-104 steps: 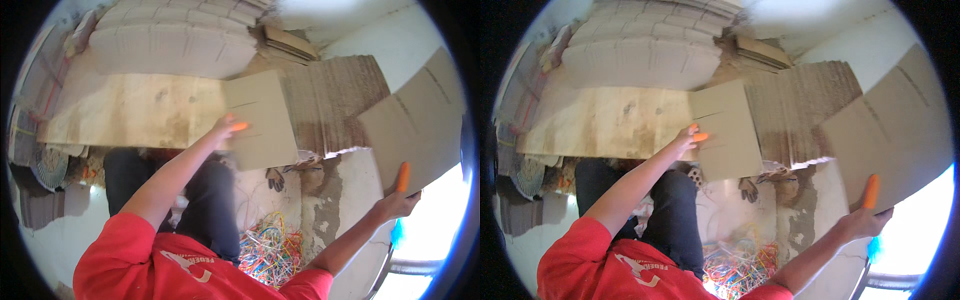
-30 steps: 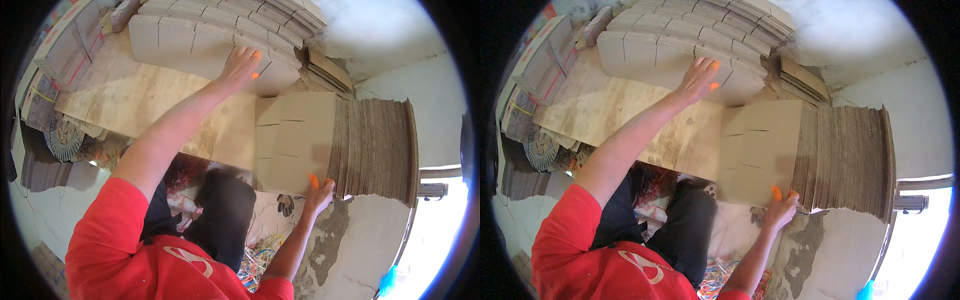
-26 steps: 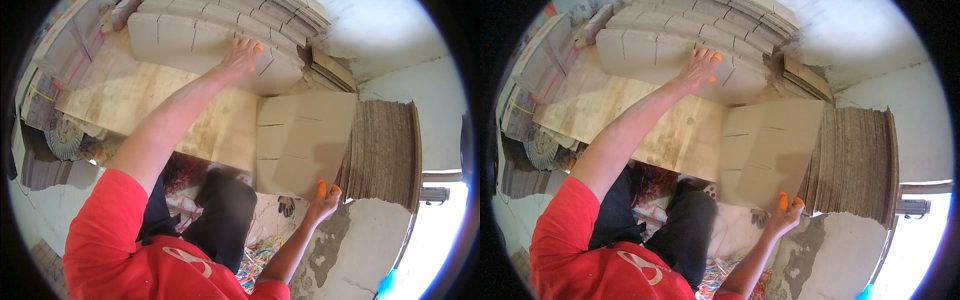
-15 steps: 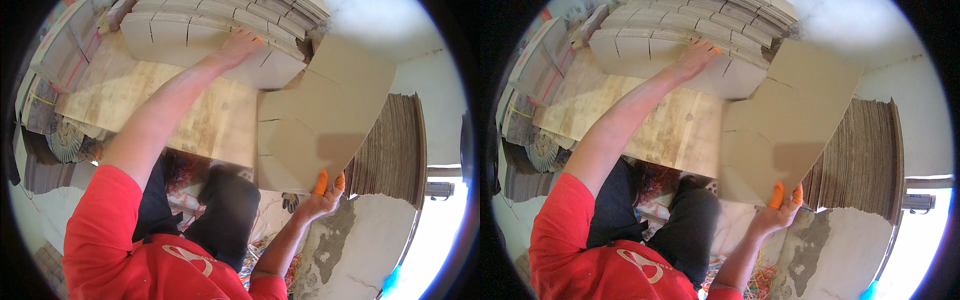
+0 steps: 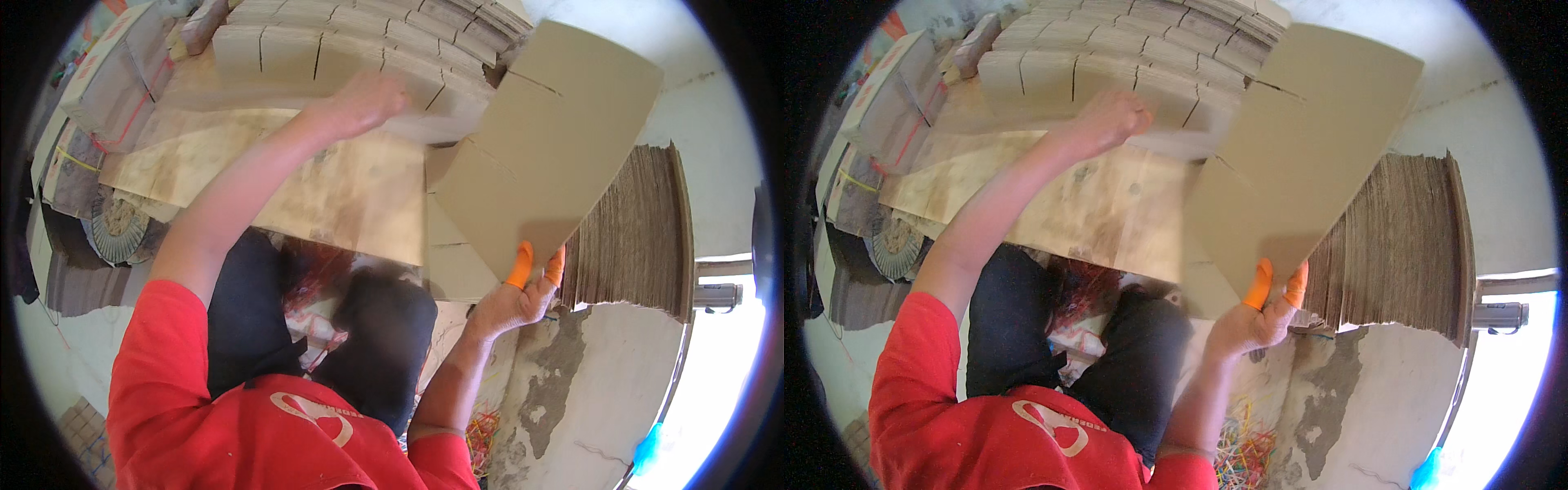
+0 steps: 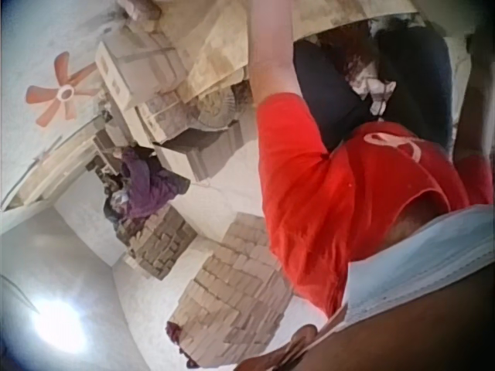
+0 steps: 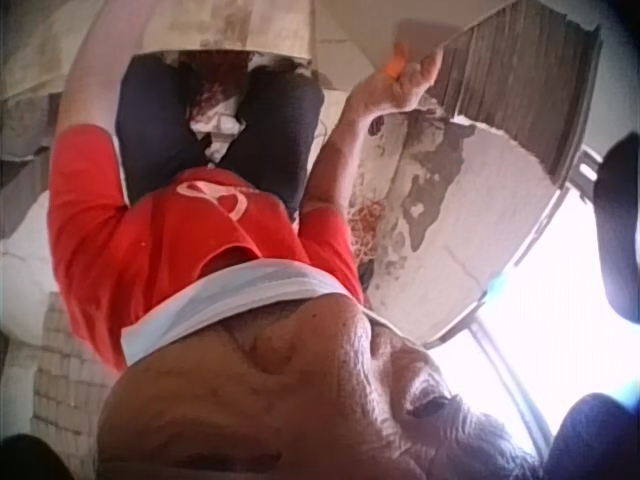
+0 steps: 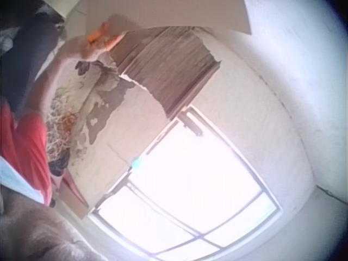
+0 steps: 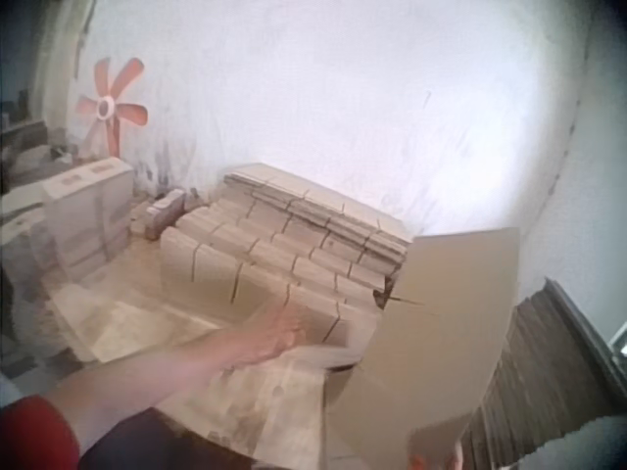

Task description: The person sits on the floor and assembles flat cardboard pieces into box shapes. They put on orange finger protectors, then fold and interlock the cardboard panels to form boxes.

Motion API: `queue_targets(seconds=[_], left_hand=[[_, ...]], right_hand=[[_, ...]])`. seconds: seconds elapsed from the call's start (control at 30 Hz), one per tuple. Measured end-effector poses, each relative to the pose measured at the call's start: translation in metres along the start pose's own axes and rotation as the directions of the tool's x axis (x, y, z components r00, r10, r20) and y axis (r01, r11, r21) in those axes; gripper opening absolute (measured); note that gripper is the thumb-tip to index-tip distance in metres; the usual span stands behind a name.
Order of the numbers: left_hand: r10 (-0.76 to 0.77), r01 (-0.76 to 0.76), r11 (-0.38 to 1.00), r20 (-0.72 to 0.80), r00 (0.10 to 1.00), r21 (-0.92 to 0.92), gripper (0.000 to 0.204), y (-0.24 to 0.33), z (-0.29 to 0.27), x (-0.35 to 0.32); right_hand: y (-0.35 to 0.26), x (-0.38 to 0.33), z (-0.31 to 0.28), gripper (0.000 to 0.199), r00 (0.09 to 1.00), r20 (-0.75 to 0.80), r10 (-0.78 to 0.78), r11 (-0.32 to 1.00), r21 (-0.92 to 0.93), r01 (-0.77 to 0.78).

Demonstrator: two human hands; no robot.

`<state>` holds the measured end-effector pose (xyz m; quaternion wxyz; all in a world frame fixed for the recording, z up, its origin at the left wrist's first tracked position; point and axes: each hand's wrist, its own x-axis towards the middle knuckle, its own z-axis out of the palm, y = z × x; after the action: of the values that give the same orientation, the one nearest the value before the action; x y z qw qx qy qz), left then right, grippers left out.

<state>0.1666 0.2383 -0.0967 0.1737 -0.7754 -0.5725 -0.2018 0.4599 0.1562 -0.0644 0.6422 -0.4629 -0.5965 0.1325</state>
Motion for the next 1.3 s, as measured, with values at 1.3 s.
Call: queue_targets(seconds=[1.3], left_hand=[[0.043,-0.028,0.995,0.177,0.983,-0.091,0.005,0.046,-0.027,-0.078]], right_hand=[[-0.051,-0.054,0.011,0.048,0.946,0.319,-0.064,0.886,-0.419,0.201]])
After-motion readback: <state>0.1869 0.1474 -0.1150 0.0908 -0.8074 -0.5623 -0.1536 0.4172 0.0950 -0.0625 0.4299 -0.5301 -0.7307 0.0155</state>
